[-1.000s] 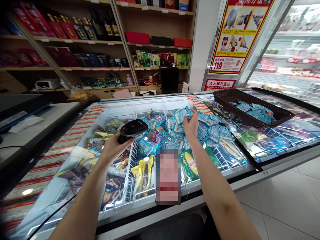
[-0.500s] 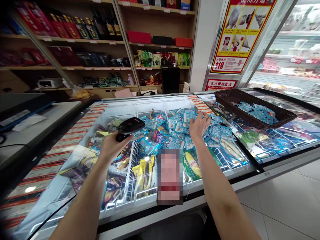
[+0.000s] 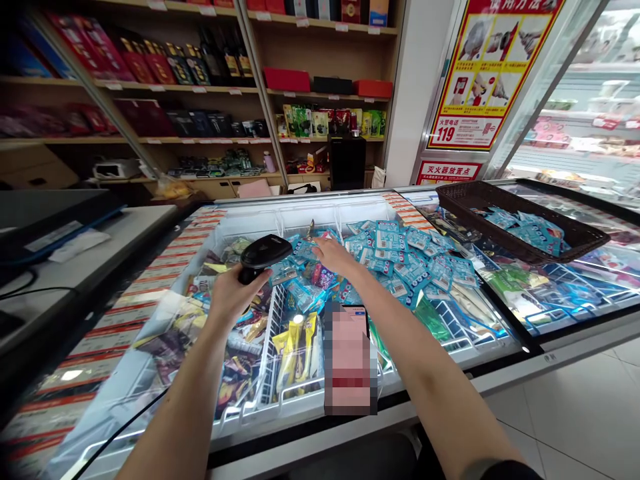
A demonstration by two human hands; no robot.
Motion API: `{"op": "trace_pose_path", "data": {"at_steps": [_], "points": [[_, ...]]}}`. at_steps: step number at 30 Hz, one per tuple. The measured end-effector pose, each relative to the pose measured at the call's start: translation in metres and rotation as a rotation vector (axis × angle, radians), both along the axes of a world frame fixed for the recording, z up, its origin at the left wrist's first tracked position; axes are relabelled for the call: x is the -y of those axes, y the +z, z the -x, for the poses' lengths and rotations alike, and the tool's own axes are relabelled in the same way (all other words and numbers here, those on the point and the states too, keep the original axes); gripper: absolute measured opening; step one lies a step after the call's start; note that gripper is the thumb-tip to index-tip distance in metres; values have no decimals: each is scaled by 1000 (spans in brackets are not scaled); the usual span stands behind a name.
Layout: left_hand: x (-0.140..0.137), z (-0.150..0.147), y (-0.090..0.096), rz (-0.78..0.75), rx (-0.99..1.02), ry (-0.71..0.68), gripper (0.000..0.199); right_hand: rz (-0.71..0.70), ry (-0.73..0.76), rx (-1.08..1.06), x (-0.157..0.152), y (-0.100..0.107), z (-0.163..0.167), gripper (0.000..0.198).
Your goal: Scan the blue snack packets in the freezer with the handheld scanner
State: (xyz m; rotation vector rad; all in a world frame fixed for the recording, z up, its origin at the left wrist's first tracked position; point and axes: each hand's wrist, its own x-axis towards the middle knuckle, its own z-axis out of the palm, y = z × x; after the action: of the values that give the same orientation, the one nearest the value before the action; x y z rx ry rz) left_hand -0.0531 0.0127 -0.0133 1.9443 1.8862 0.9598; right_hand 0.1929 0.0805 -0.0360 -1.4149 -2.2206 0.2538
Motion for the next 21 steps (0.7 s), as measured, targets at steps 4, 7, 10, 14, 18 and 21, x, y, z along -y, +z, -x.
{"op": "trace_pose_path", "data": {"at_steps": [4, 7, 10, 14, 18, 21], "points": [[1, -2, 2, 21, -15, -8, 47, 82, 1, 82, -18, -4, 16, 50], [2, -2, 4, 23, -15, 3, 47, 49, -25, 147, -20, -5, 15, 56], [3, -1, 5, 21, -15, -6, 47, 71, -81, 164, -17, -3, 8, 70], [4, -3, 5, 28, -32, -25, 47, 122, -192, 131, -10, -2, -5, 73], [3, -4, 3, 26, -53, -22, 48, 67, -304, 25, 3, 1, -18, 43], [3, -5, 1, 20, -56, -25, 48, 11, -388, -86, 16, 3, -28, 35]]}}
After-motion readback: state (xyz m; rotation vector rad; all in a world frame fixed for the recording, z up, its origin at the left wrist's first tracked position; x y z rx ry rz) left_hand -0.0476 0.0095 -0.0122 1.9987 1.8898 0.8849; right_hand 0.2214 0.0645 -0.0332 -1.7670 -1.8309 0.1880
